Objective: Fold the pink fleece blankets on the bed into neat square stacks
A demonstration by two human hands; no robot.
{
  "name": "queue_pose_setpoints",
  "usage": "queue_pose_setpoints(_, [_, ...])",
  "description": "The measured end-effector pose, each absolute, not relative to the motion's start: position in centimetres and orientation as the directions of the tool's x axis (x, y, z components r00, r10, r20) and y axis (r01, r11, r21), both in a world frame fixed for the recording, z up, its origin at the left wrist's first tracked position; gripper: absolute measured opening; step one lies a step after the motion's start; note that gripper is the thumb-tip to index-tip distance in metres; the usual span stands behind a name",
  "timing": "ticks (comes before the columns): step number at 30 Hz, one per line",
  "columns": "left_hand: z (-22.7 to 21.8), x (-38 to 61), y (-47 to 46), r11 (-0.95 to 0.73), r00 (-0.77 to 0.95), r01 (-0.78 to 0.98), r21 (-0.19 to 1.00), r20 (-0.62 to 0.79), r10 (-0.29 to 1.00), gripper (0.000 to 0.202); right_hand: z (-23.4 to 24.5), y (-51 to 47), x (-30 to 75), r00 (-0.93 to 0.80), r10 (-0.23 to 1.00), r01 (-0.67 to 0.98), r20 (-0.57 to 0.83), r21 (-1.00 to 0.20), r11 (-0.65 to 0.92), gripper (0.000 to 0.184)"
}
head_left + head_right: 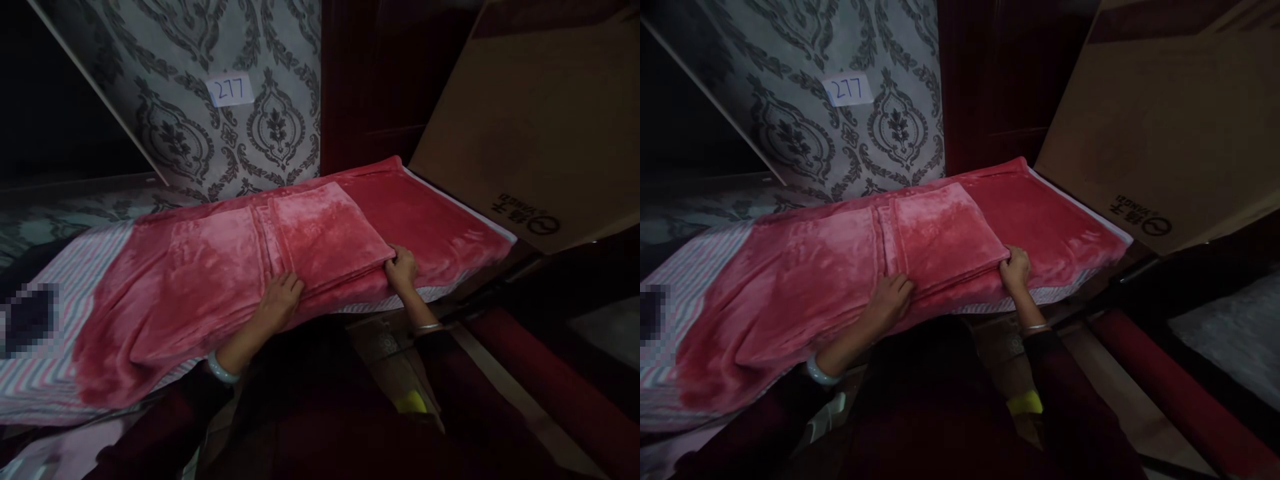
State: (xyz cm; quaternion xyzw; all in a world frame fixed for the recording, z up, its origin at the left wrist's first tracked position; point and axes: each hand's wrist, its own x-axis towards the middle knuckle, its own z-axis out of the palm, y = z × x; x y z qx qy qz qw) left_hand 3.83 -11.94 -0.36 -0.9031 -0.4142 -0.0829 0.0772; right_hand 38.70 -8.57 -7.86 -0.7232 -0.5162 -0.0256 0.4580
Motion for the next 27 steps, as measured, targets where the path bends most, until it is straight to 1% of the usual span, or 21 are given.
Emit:
queue_pose_setpoints(6, [-0.7, 3.8, -12.1, -0.65, 0.635, 0.759, -0.045, 0.271, 0.723, 0.025, -8.3, -8.6, 38.8, 0.457, 0.704, 0.758, 0.544, -0.652, 0.011, 0.05])
queue_pose_setpoints(9, [-0.8, 3.9, -12.2, -0.649, 0.625, 0.761, 0.002, 0.27, 0.733, 0.029, -8.4, -8.7, 38.8, 0.433, 0.698, 0.772, 0.57, -0.634, 0.038, 0.051])
queue_pose_setpoints(11, [-0.5, 3.8, -12.5, -0.655, 0.624, 0.754, 0.053, 0.255, 0.738, 0.028, -8.4, -8.7, 38.9, 0.407, 0.705, 0.787, 0.581, -0.615, 0.052, 0.05])
queue_pose_setpoints(13, [0.1, 3.6, -12.6, -0.667, 0.625, 0.731, 0.144, 0.252, 0.739, 0.025, -8.5, -8.7, 38.9, 0.384, 0.717, 0.796, 0.582, -0.602, 0.062, 0.05])
queue_pose_setpoints(15, [0.9, 3.1, -12.4, -0.673, 0.619, 0.682, 0.287, 0.265, 0.74, 0.022, -8.6, -8.7, 39.0, 0.371, 0.731, 0.799, 0.572, -0.598, 0.062, 0.05])
queue_pose_setpoints(18, [2.3, 2.3, -10.0, -0.621, 0.556, 0.608, 0.495, 0.293, 0.778, 0.019, -8.8, -8.7, 39.0, 0.371, 0.742, 0.797, 0.558, -0.602, 0.054, 0.05])
queue_pose_setpoints(20, [3.3, 2.0, -6.8, -0.548, 0.468, 0.596, 0.587, 0.301, 0.831, 0.02, -9.0, -8.7, 39.0, 0.372, 0.736, 0.797, 0.566, -0.601, 0.059, 0.05])
queue_pose_setpoints(22, [4.1, 1.9, -2.7, -0.402, 0.329, 0.591, 0.699, 0.246, 0.912, 0.027, -9.2, -8.8, 39.0, 0.369, 0.725, 0.797, 0.582, -0.6, 0.076, 0.049])
queue_pose_setpoints(23, [4.4, 1.9, -0.5, -0.284, 0.239, 0.569, 0.772, 0.175, 0.955, 0.03, -9.4, -8.8, 39.0, 0.367, 0.72, 0.796, 0.589, -0.599, 0.084, 0.049])
queue_pose_setpoints(24, [4.7, 1.9, 1.6, -0.138, 0.152, 0.524, 0.84, 0.067, 0.986, 0.032, -9.5, -8.8, 39.1, 0.367, 0.717, 0.795, 0.592, -0.6, 0.088, 0.05])
queue_pose_setpoints(25, [4.8, 2.0, 3.7, -0.008, 0.076, 0.47, 0.883, -0.031, 0.997, 0.032, -9.7, -8.8, 39.1, 0.369, 0.716, 0.794, 0.592, -0.601, 0.088, 0.05])
queue_pose_setpoints(27, [4.9, 2.0, 7.2, 0.113, 0.016, 0.415, 0.903, -0.131, 0.991, 0.027, -10.0, -8.8, 39.2, 0.373, 0.72, 0.793, 0.585, -0.604, 0.08, 0.05])
